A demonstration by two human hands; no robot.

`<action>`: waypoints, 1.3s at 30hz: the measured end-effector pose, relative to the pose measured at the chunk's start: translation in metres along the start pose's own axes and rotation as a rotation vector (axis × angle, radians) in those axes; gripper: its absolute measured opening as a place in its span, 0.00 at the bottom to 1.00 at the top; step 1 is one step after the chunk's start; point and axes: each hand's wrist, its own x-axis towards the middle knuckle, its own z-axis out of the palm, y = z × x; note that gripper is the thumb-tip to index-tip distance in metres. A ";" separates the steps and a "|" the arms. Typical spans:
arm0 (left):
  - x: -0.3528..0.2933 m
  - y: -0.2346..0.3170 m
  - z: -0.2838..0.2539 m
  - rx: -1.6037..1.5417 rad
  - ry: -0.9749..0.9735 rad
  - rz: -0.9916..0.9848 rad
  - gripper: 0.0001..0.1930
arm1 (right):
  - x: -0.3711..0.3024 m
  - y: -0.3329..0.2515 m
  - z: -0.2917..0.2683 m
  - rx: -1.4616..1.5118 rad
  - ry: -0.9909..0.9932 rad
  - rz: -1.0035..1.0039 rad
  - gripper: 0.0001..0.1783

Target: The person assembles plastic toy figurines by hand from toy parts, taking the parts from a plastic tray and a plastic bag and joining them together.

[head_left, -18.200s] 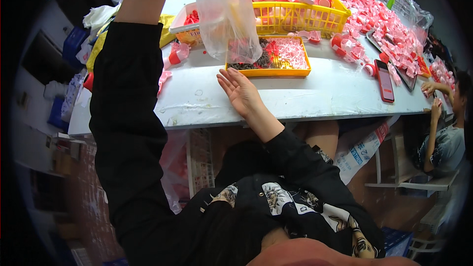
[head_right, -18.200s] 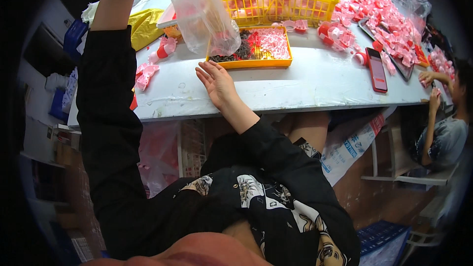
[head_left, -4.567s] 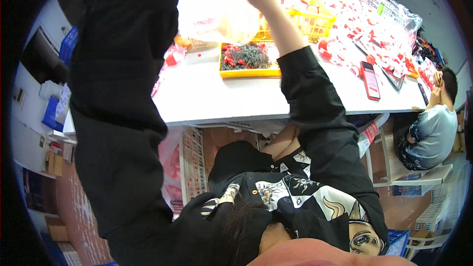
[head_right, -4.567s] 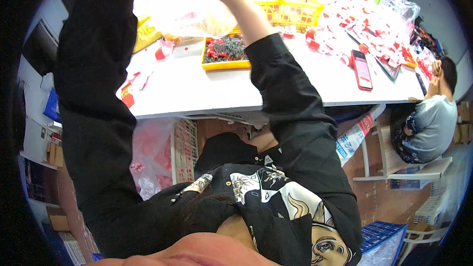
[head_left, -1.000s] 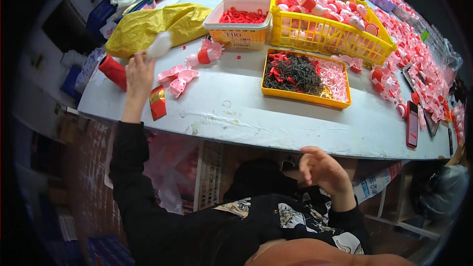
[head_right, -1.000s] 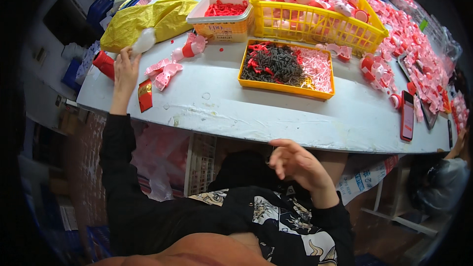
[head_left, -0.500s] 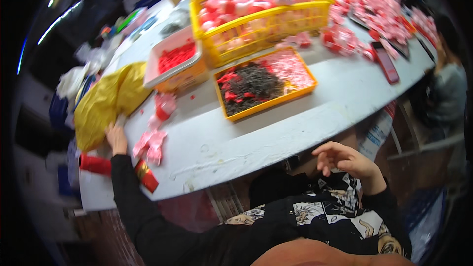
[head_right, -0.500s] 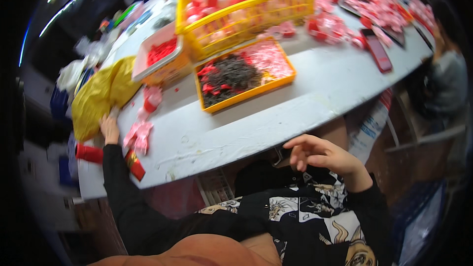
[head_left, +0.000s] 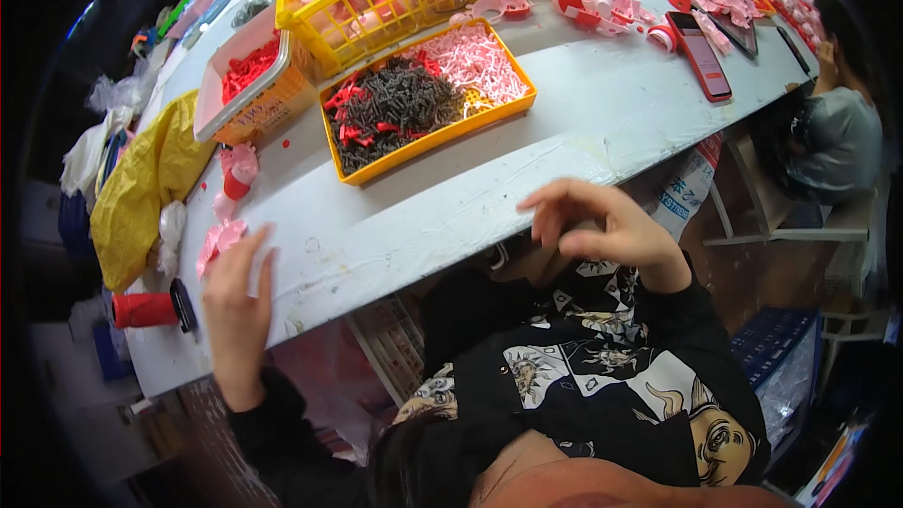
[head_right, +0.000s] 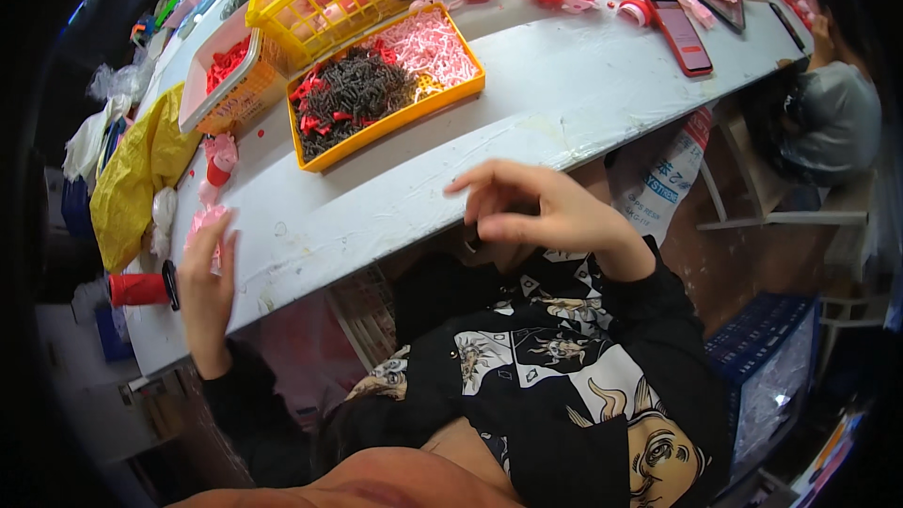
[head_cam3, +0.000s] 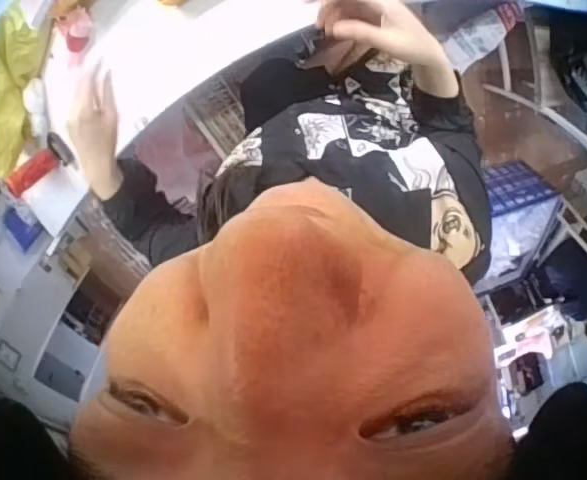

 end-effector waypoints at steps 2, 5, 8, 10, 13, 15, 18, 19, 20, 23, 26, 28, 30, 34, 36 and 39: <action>0.004 0.053 0.021 -0.275 -0.026 0.075 0.11 | 0.004 0.008 -0.013 -0.215 0.225 -0.114 0.19; 0.007 0.092 0.053 -0.407 0.081 0.169 0.13 | 0.029 0.018 -0.023 -0.426 0.436 -0.235 0.15; 0.043 0.109 0.073 -0.419 0.225 0.248 0.14 | 0.037 0.025 -0.044 -0.829 0.672 -0.446 0.15; 0.079 0.104 0.086 -0.377 0.269 0.279 0.16 | 0.035 0.033 -0.059 -0.890 0.677 -0.452 0.15; 0.123 0.091 0.096 -0.270 0.225 0.213 0.18 | 0.040 0.042 -0.064 -0.967 0.705 -0.482 0.17; 0.151 0.084 0.117 -0.168 0.205 0.246 0.19 | 0.038 0.047 -0.065 -1.002 0.743 -0.487 0.17; 0.164 0.079 0.135 -0.042 0.180 0.239 0.21 | 0.031 0.052 -0.066 -1.020 0.796 -0.419 0.20; 0.166 0.075 0.140 -0.023 0.175 0.195 0.21 | 0.029 0.054 -0.066 -1.011 0.796 -0.428 0.20; 0.167 0.066 0.144 0.003 0.191 0.173 0.22 | 0.028 0.055 -0.067 -1.019 0.799 -0.422 0.20; 0.169 0.043 0.146 0.007 0.164 0.125 0.23 | 0.029 0.048 -0.063 -1.025 0.795 -0.416 0.19; 0.162 0.040 0.140 -0.146 0.075 0.076 0.21 | 0.033 0.049 -0.063 -1.013 0.739 -0.360 0.19; 0.158 0.044 0.131 -0.166 0.089 0.150 0.18 | 0.032 0.049 -0.063 -1.009 0.740 -0.364 0.19; 0.163 0.056 0.124 -0.231 0.119 0.121 0.17 | 0.031 0.048 -0.063 -1.011 0.743 -0.338 0.19; 0.192 0.036 0.129 -0.259 0.147 0.060 0.14 | 0.034 0.045 -0.062 -1.016 0.716 -0.308 0.19; 0.219 0.005 0.138 -0.258 0.179 0.049 0.10 | 0.036 0.046 -0.060 -1.009 0.714 -0.295 0.19; 0.259 -0.014 0.138 -0.097 -0.109 0.088 0.09 | 0.034 0.041 -0.061 -0.985 0.719 -0.272 0.19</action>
